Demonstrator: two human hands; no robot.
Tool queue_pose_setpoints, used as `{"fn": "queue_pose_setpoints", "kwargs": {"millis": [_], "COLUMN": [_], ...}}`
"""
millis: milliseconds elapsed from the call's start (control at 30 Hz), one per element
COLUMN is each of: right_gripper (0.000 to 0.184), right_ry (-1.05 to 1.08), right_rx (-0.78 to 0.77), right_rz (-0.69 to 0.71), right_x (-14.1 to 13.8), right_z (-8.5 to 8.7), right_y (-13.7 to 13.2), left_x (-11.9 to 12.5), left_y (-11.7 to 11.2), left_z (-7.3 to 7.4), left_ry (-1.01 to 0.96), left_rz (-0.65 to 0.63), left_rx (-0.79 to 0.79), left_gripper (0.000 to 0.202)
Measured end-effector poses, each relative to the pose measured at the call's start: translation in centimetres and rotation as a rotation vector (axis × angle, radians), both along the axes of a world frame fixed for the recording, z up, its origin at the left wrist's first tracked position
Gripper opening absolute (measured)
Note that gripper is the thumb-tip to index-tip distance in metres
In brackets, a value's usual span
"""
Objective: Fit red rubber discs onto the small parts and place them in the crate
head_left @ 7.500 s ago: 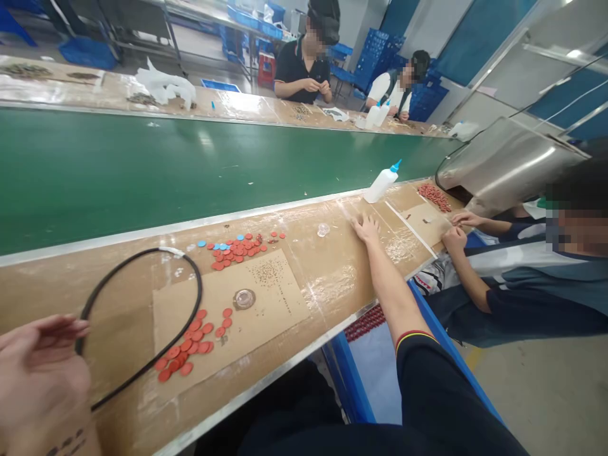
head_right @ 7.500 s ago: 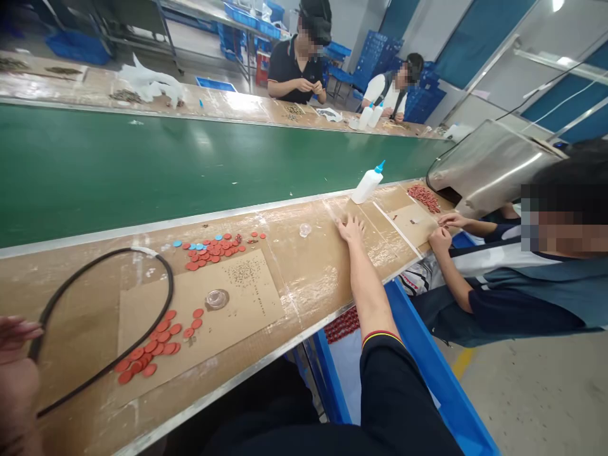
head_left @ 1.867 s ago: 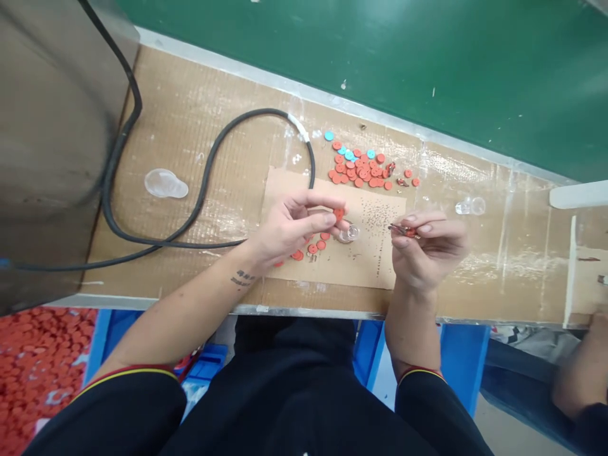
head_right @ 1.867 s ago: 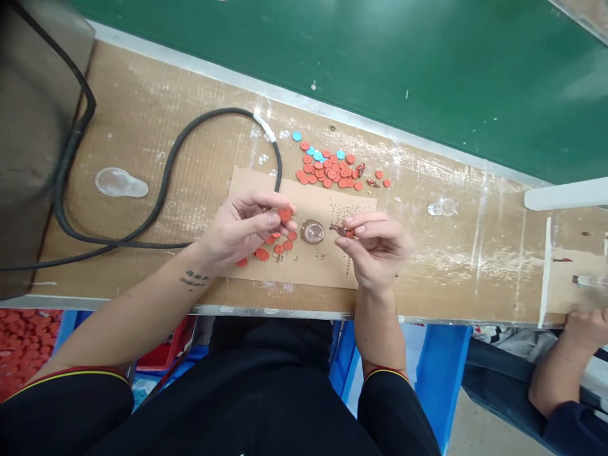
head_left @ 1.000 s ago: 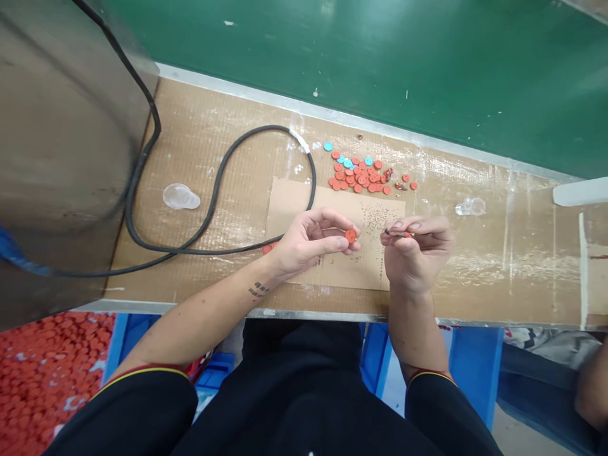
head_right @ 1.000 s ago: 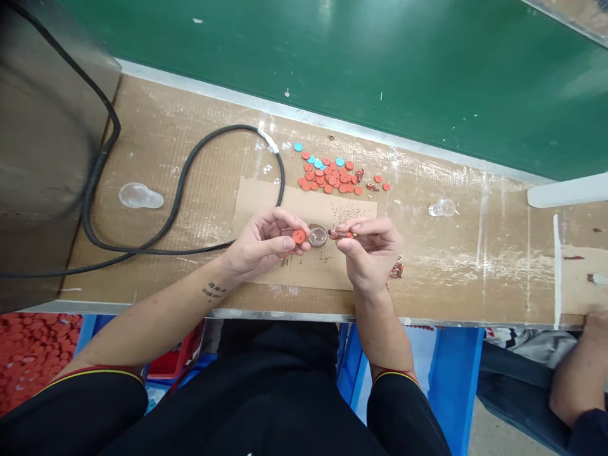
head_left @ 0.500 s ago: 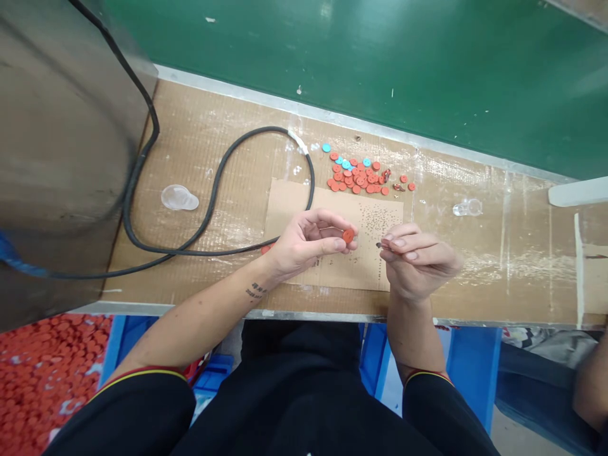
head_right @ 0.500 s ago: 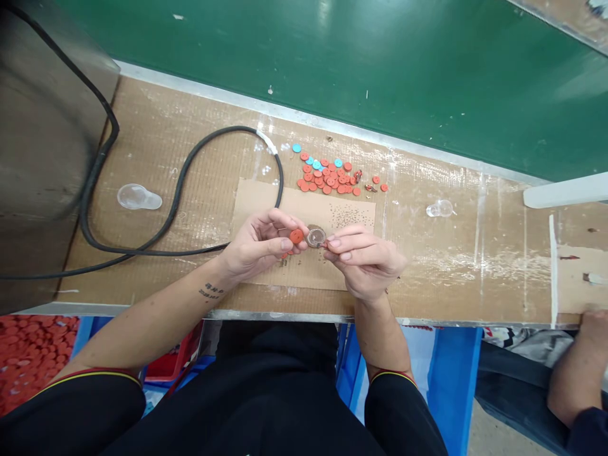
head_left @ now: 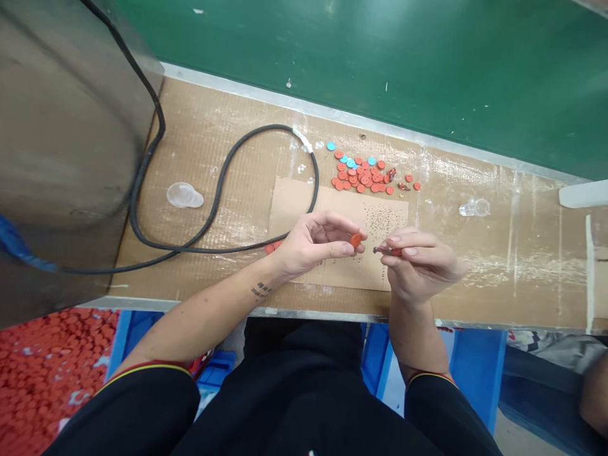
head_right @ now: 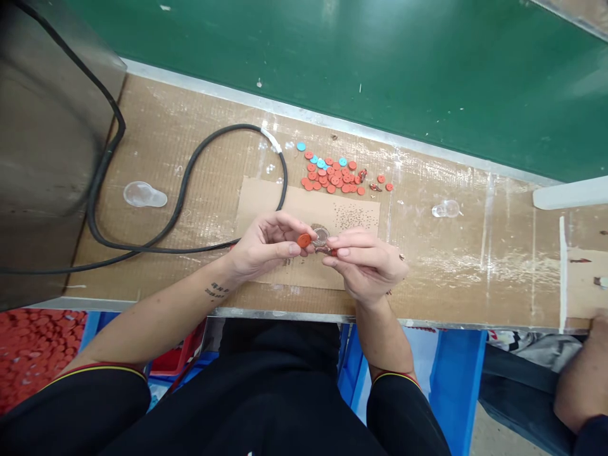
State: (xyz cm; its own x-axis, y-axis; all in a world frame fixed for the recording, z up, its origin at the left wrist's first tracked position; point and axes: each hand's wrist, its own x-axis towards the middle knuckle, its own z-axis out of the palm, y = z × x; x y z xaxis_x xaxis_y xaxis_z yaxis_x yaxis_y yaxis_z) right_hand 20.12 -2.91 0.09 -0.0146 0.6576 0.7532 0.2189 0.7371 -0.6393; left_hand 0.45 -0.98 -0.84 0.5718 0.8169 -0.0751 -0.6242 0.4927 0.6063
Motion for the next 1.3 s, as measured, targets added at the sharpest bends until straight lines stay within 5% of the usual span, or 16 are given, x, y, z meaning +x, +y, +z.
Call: {"fn": "queue_pose_setpoints", "kwargs": {"millis": [633, 933, 1300], "right_gripper": [0.036, 0.015, 0.04], "right_ry": [-0.065, -0.158, -0.157], "right_rx": [0.046, 0.098, 0.161], "right_rz": [0.006, -0.095, -0.096], "right_x": [-1.0, -1.4, -1.5], "right_z": [0.3, 0.5, 0.3], "right_y": [-0.1, 0.1, -0.1], "left_x": [0.4, 0.4, 0.3], "left_y": [0.0, 0.0, 0.0], "left_z": [-0.2, 0.0, 0.2], "left_ry": [0.061, 0.039, 0.09], "left_rz": [-0.004, 0.035, 0.048], "left_rx": [0.002, 0.015, 0.052], "left_gripper": [0.038, 0.031, 0.031]}}
